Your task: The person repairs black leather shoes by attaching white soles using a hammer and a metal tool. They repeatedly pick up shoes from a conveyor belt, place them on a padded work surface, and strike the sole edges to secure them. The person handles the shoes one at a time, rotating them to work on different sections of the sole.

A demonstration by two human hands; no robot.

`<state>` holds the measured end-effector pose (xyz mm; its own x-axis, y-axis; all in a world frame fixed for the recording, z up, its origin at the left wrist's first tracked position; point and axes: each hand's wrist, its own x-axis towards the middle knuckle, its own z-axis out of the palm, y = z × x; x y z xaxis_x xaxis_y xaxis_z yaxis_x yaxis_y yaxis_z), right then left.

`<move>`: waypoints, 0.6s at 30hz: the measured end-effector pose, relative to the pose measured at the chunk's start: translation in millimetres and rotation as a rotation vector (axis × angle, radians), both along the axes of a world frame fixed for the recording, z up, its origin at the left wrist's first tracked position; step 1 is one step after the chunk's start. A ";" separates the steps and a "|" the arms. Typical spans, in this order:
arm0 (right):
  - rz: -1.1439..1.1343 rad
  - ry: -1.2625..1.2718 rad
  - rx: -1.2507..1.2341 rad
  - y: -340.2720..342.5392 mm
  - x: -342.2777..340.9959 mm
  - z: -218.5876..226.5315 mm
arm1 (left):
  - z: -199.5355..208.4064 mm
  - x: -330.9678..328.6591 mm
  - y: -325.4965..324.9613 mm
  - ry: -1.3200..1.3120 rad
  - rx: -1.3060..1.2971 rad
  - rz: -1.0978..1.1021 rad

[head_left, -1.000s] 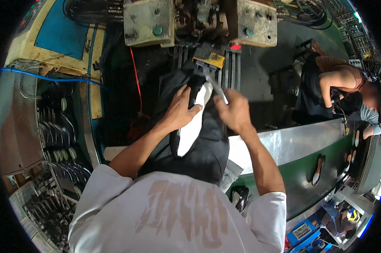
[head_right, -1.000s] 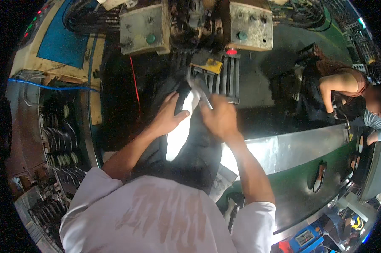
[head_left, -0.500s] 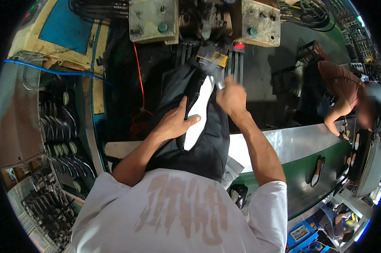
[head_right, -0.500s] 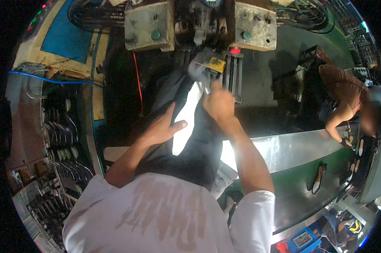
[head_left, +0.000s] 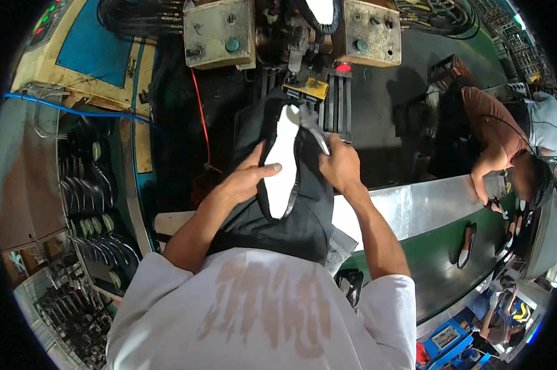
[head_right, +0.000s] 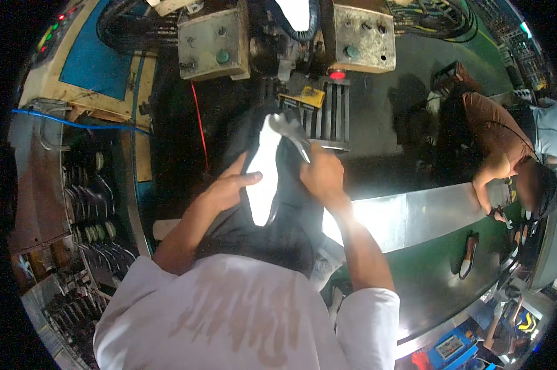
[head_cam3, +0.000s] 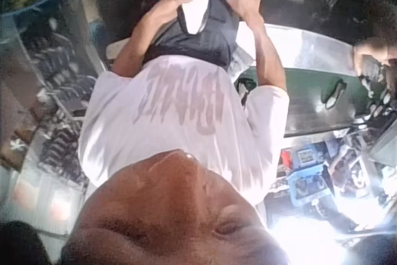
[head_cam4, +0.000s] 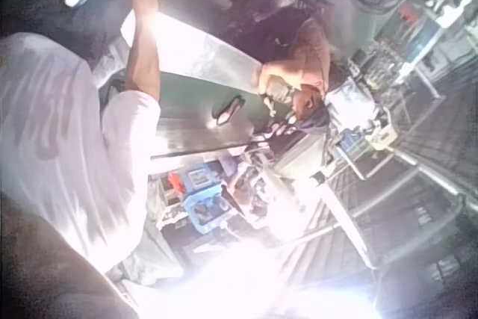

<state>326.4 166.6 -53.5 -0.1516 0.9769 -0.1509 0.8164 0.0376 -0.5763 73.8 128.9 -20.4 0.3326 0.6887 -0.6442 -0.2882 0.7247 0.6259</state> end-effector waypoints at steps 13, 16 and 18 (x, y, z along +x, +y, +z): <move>-0.226 0.617 -0.383 -126.7 -51.3 52.7 | -17.3 -14.1 -37.2 -0.446 0.265 0.185; -0.186 0.649 -0.360 -129.1 -43.9 53.5 | -8.5 -16.0 -41.6 -0.306 0.348 0.140; -0.127 0.610 -0.299 -131.1 -30.7 51.7 | -5.7 -24.4 -39.5 -0.143 0.308 0.178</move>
<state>295.7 35.5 -1.8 -0.1825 0.9222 -0.3409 0.3309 -0.2689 -0.9045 49.4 89.5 -26.0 0.2616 0.8980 -0.3538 -0.4930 0.4394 0.7509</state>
